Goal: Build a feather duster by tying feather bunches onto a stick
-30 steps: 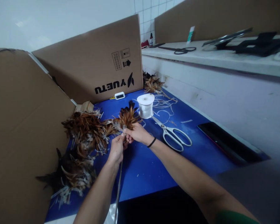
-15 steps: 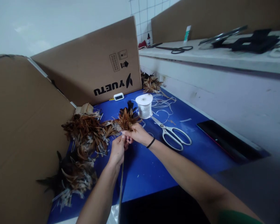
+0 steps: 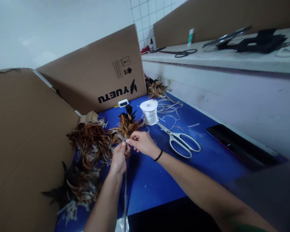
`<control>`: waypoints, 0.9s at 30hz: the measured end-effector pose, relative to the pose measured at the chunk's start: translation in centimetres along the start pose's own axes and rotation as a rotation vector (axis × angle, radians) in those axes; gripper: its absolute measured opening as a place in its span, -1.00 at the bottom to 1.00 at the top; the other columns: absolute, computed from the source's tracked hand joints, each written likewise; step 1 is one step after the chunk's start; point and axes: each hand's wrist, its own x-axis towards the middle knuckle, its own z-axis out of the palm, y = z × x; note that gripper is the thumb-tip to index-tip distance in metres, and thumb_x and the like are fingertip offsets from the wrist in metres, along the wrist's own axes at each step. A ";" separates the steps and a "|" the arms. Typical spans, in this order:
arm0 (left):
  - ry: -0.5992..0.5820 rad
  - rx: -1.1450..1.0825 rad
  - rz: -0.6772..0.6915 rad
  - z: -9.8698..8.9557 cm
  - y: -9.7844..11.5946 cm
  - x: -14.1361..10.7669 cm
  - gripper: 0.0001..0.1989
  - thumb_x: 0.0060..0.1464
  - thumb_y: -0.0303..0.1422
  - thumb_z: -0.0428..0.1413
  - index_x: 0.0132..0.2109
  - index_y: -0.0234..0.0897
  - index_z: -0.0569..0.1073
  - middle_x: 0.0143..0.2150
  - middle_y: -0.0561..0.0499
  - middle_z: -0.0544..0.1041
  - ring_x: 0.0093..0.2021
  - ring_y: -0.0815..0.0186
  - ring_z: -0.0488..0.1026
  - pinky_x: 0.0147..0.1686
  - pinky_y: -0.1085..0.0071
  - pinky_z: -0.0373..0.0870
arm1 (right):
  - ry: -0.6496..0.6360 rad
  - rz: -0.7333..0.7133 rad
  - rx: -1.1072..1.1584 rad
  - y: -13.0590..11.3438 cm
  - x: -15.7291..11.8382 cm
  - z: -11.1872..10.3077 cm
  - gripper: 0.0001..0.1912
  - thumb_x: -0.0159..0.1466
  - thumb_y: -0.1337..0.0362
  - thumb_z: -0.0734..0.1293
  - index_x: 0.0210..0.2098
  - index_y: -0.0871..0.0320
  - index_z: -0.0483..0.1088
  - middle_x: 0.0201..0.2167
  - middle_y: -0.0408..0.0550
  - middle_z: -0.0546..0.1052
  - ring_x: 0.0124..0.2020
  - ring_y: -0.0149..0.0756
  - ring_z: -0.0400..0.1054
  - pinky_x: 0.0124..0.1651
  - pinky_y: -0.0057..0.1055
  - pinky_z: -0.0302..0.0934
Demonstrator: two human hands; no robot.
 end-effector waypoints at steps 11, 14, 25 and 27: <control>0.007 0.013 0.035 0.3 0.1 -0.3 -0.58 -0.09 -0.08 0.17 -0.52 -0.38 0.30 -0.68 0.17 0.15 -0.66 0.57 0.00 -0.65 0.57 -0.16 | 0.101 -0.043 -0.096 0.4 0.1 1.4 -0.81 0.11 0.21 0.33 -0.56 0.17 0.31 -0.68 -0.19 0.43 -0.66 -0.48 0.27 -0.53 -0.54 0.14; -0.016 -0.018 0.028 -0.1 0.1 -0.1 -0.61 -0.06 -0.12 0.17 -0.51 -0.39 0.32 -0.68 0.17 0.14 -0.67 0.58 -0.02 -0.66 0.59 -0.17 | 0.105 -0.079 -0.106 0.5 0.2 1.4 -0.82 0.10 0.20 0.33 -0.54 0.17 0.34 -0.65 -0.19 0.44 -0.63 -0.48 0.28 -0.50 -0.53 0.13; -0.061 -0.340 -0.053 -3.0 2.7 0.1 -0.82 0.01 -0.45 0.14 -0.46 -0.43 0.31 -0.51 0.05 0.28 -0.65 0.63 0.01 -0.71 0.67 -0.05 | 0.176 -0.256 -0.566 1.4 1.0 -1.3 -0.84 0.05 0.31 0.34 -0.34 0.19 0.48 -0.28 0.00 0.50 -0.20 -0.25 0.33 -0.07 -0.35 0.16; -0.059 -0.386 -0.069 -3.3 3.0 0.1 -0.83 0.05 -0.48 0.09 -0.46 -0.44 0.30 -0.51 0.06 0.26 -0.66 0.64 0.02 -0.72 0.68 -0.04 | 0.133 -0.342 -0.593 1.9 1.2 -0.9 -0.63 0.03 0.29 0.37 -0.15 0.21 0.44 -0.12 0.07 0.47 -0.02 -0.17 0.27 0.06 -0.29 0.09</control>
